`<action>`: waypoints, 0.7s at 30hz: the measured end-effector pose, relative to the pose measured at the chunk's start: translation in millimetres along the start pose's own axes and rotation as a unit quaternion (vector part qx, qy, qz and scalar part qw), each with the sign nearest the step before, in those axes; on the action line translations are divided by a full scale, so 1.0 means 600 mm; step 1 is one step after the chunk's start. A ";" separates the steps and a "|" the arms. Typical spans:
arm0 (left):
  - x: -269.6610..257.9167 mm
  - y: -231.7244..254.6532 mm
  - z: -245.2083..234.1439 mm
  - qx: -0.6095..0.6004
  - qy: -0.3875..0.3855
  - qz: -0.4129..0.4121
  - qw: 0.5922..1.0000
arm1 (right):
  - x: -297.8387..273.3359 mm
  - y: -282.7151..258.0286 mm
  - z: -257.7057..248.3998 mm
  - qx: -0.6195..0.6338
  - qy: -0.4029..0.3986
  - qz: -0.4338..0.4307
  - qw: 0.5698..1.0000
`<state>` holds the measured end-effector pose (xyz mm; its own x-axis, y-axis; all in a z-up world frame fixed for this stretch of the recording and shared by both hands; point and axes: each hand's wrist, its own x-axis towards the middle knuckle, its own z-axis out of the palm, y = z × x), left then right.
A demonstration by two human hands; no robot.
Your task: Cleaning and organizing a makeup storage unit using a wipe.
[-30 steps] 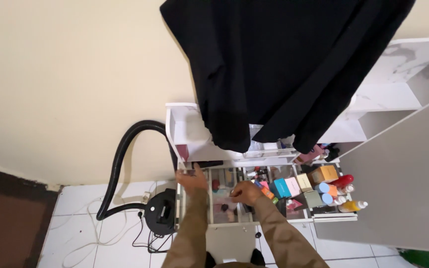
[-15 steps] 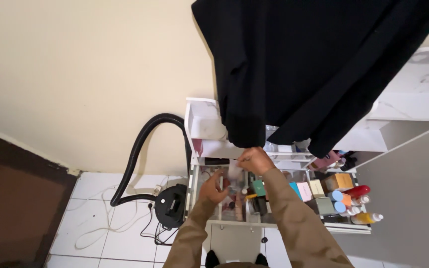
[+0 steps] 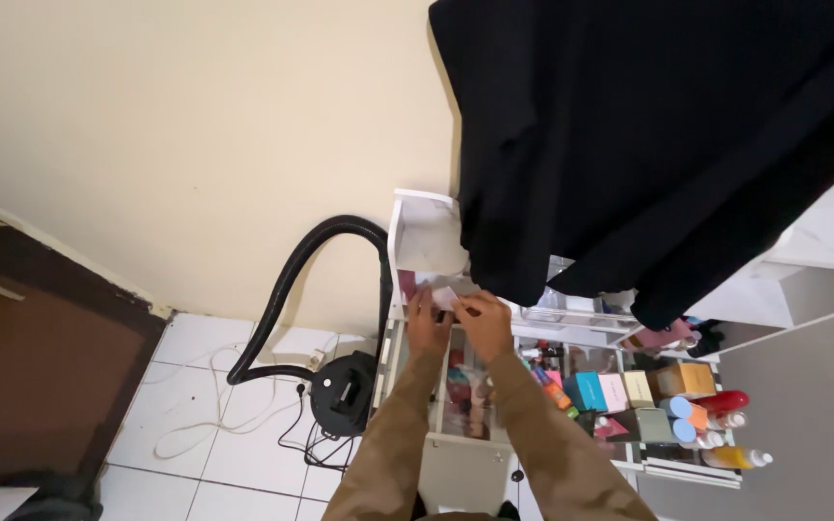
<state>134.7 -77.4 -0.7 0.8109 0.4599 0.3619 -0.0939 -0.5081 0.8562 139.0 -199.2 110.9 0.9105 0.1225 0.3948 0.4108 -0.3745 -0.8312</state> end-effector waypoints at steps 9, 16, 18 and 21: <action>0.037 -0.024 0.025 0.017 0.026 0.010 0.999 | 0.013 0.035 0.069 0.037 0.012 0.031 0.999; 0.064 0.026 -0.012 0.035 -0.033 -0.113 0.992 | 0.015 0.079 0.079 0.105 -0.052 0.084 0.989; 0.062 0.019 -0.003 0.025 -0.006 -0.073 0.997 | 0.018 0.061 0.070 0.083 -0.070 0.056 0.992; 0.052 -0.014 0.023 0.036 0.009 0.022 0.999 | 0.011 0.080 0.069 0.061 -0.073 0.063 0.993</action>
<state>168.7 -69.0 -1.6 0.7963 0.4486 0.4059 -0.0867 -0.5793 0.8105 166.5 -178.1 57.3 0.9485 0.2174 0.2306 0.2872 -0.2822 -0.9154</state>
